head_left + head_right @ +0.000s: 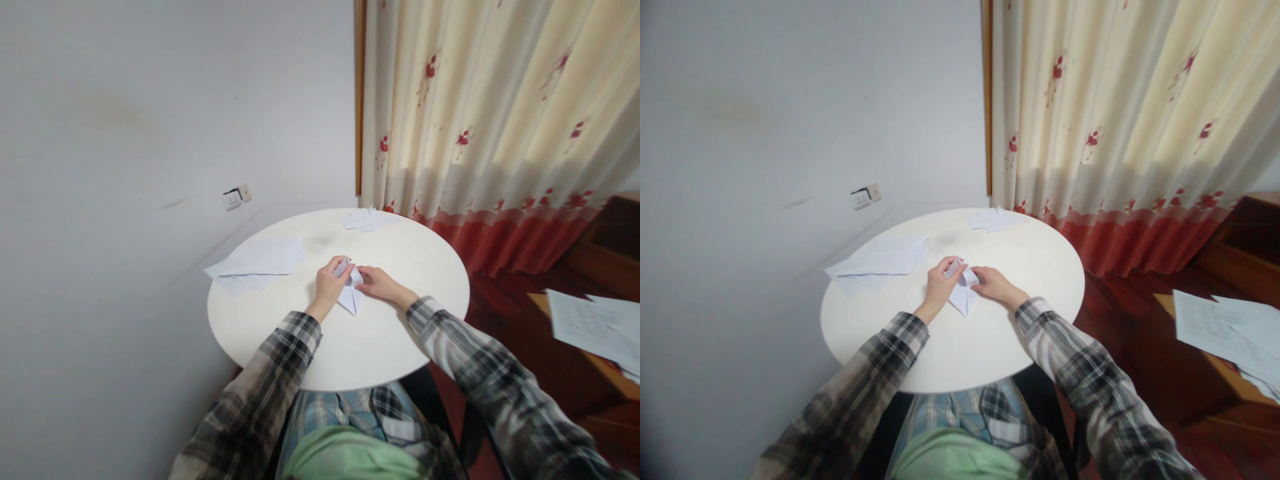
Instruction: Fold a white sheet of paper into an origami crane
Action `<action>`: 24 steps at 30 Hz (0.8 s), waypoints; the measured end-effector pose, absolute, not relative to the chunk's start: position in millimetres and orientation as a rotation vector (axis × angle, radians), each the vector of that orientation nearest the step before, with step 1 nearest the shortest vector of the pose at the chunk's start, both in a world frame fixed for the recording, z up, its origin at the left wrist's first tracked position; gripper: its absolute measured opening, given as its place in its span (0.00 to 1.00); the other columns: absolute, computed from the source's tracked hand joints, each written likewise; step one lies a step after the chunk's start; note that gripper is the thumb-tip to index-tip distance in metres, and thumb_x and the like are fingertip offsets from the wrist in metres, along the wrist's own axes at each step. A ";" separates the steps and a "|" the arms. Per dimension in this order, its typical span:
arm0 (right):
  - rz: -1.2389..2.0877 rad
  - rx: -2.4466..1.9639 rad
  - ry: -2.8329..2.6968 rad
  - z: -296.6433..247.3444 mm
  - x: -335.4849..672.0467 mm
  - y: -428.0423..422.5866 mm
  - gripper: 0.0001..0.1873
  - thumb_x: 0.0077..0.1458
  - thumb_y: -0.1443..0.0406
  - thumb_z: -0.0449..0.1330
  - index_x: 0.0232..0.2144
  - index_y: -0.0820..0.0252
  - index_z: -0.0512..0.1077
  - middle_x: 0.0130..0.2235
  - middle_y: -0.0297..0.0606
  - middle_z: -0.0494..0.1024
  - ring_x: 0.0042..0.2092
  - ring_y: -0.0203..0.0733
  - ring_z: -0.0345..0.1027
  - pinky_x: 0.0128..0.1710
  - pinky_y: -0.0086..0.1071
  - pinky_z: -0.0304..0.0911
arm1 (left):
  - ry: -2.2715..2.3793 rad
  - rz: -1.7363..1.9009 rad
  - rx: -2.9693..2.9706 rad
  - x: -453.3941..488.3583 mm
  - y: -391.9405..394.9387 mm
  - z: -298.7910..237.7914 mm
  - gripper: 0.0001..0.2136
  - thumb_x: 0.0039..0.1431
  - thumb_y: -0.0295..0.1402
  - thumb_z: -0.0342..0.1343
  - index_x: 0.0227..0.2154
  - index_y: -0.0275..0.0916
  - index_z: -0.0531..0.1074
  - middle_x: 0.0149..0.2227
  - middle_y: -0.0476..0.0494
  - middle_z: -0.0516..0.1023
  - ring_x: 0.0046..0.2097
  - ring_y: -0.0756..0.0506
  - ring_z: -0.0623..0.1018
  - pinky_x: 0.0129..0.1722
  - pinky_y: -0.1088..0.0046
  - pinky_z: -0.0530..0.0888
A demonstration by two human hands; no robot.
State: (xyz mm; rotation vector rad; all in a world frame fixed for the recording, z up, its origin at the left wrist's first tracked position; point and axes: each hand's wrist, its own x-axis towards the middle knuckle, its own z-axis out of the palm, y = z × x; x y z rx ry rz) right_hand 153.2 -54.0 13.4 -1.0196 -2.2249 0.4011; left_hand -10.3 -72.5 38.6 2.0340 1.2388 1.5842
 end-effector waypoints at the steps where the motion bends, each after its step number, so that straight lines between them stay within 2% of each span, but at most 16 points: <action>1: 0.404 -1.013 -2.222 13.2 153.2 -54.1 0.20 0.45 0.67 0.59 0.44 0.62 0.68 0.41 0.41 0.75 0.41 0.41 0.67 0.43 0.34 0.59 | 1.238 1.570 2.031 -10.6 -72.1 38.5 0.09 0.50 0.36 0.55 0.33 0.38 0.70 0.31 0.48 0.76 0.34 0.49 0.75 0.34 0.77 0.69; 6: 0.414 -0.955 -2.178 9.9 153.4 -53.6 0.24 0.44 0.69 0.59 0.47 0.62 0.65 0.45 0.42 0.73 0.45 0.42 0.66 0.47 0.36 0.58 | 1.162 1.527 1.977 -12.4 -70.7 38.6 0.15 0.49 0.36 0.57 0.40 0.39 0.67 0.28 0.49 0.76 0.32 0.50 0.76 0.33 0.77 0.69; 10: 0.445 -0.903 -2.158 7.3 153.3 -52.5 0.26 0.43 0.69 0.59 0.48 0.62 0.64 0.47 0.42 0.72 0.46 0.43 0.65 0.48 0.36 0.58 | 1.173 1.559 1.986 -12.6 -70.7 39.4 0.13 0.49 0.36 0.57 0.38 0.39 0.68 0.28 0.50 0.75 0.31 0.50 0.74 0.32 0.77 0.68; 15: 0.553 -0.899 -2.163 9.1 152.8 -52.9 0.22 0.45 0.70 0.58 0.46 0.62 0.67 0.43 0.40 0.74 0.41 0.40 0.67 0.43 0.33 0.60 | 1.189 1.535 1.968 -11.9 -70.5 39.2 0.12 0.49 0.35 0.56 0.37 0.40 0.69 0.26 0.52 0.73 0.29 0.51 0.73 0.30 0.78 0.67; 20: 0.523 -0.934 -2.185 10.6 152.9 -52.9 0.18 0.45 0.69 0.58 0.42 0.63 0.69 0.40 0.39 0.75 0.39 0.40 0.67 0.42 0.33 0.60 | 1.191 1.456 1.954 -13.5 -68.3 40.2 0.14 0.48 0.37 0.57 0.38 0.39 0.70 0.24 0.53 0.73 0.26 0.52 0.72 0.27 0.78 0.67; 24: 0.504 -0.943 -2.183 8.3 153.5 -51.0 0.20 0.46 0.69 0.58 0.44 0.63 0.68 0.41 0.40 0.75 0.40 0.40 0.67 0.43 0.34 0.60 | 1.168 1.329 2.011 -15.1 -65.3 40.1 0.10 0.46 0.36 0.57 0.32 0.38 0.74 0.31 0.49 0.77 0.33 0.49 0.75 0.35 0.76 0.69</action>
